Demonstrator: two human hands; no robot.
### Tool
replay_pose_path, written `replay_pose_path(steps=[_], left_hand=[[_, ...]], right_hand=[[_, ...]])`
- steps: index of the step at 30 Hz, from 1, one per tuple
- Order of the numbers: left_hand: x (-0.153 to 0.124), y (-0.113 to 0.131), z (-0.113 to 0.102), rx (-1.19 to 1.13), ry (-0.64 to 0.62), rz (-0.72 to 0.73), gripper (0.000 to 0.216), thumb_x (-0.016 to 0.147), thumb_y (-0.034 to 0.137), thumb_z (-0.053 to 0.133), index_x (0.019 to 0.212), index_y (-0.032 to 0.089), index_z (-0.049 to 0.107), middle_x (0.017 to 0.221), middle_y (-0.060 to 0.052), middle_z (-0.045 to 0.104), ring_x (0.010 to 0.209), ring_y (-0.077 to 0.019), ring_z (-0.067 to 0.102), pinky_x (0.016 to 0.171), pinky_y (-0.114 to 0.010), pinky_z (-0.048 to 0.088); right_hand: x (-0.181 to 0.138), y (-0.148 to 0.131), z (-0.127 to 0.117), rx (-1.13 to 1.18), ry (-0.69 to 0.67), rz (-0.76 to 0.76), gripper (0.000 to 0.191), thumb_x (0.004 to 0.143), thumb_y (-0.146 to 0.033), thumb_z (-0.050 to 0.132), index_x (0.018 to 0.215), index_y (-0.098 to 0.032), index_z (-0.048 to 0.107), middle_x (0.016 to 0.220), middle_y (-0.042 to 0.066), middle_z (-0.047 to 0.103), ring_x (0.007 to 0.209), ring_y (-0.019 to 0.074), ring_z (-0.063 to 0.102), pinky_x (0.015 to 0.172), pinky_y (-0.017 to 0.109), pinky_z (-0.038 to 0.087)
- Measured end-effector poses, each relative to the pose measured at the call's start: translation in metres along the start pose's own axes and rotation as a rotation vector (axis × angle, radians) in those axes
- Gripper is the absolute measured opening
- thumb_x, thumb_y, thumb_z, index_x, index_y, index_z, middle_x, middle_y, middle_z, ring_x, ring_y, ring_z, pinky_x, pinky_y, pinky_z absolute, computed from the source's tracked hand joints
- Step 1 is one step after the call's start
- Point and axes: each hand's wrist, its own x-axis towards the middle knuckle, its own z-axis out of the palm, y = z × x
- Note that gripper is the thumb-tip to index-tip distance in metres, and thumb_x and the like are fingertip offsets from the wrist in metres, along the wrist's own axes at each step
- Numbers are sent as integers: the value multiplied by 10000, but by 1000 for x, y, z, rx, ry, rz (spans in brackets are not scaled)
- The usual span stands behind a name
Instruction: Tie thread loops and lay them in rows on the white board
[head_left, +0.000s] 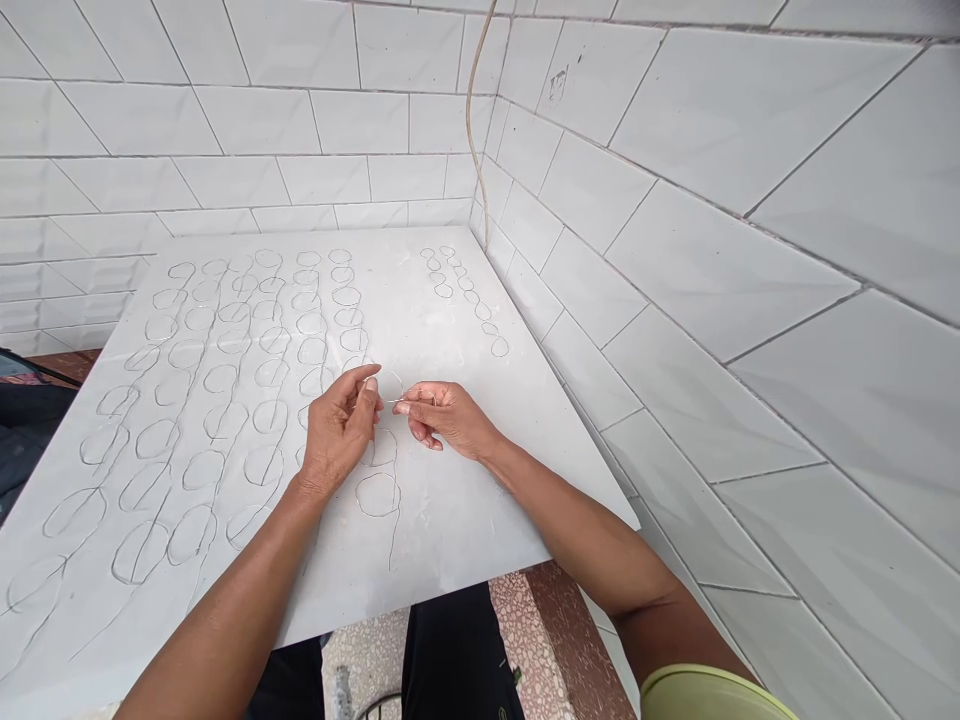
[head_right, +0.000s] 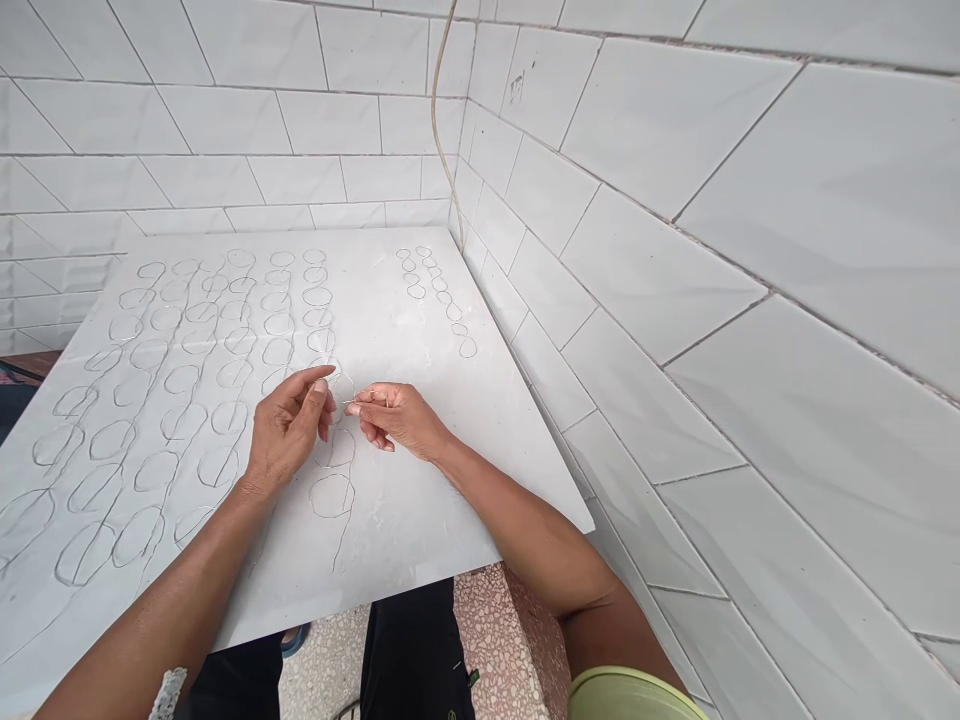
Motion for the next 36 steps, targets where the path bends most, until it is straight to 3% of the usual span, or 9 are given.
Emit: replay_pose_path(steps=[5, 10, 19, 30, 36], left_hand=[[5, -1, 1, -119, -47, -60, 328, 956, 425, 609, 1176, 200, 701, 701, 13, 593, 454, -96, 514, 436, -249, 452], [1, -6, 10, -184, 104, -23, 259, 951, 415, 630, 1046, 185, 701, 718, 10, 595, 478, -93, 539, 451, -244, 469], [-8, -9, 30, -11, 327, 64, 220, 984, 403, 574, 1046, 209, 657, 697, 38, 591, 490, -89, 554, 501, -227, 487], [-7, -6, 24, -114, 192, 41, 373, 1006, 525, 500, 1101, 194, 644, 769, -3, 612, 518, -100, 549, 494, -239, 484], [-9, -7, 22, -100, 140, 59, 364, 1039, 483, 435, 1155, 199, 632, 801, -17, 605, 562, -111, 535, 487, -239, 470]], right_hand=[[-1, 0, 1, 75, -48, 9, 315, 815, -430, 781, 892, -165, 630, 550, -44, 589, 431, 89, 468, 355, 203, 329], [-1, 2, 5, 149, -87, 52, 325, 816, -434, 787, 897, -165, 622, 543, -50, 585, 418, 85, 467, 341, 195, 331], [-2, 4, 11, 201, -122, 40, 323, 839, -452, 765, 860, -162, 624, 581, -43, 597, 419, 75, 473, 352, 199, 346], [-1, 3, 6, 106, -44, -10, 337, 833, -462, 759, 924, -159, 642, 587, -35, 608, 442, 89, 492, 368, 209, 356], [-1, 2, 5, 95, -46, 9, 368, 808, -479, 783, 923, -161, 639, 574, -42, 593, 439, 89, 484, 367, 210, 343]])
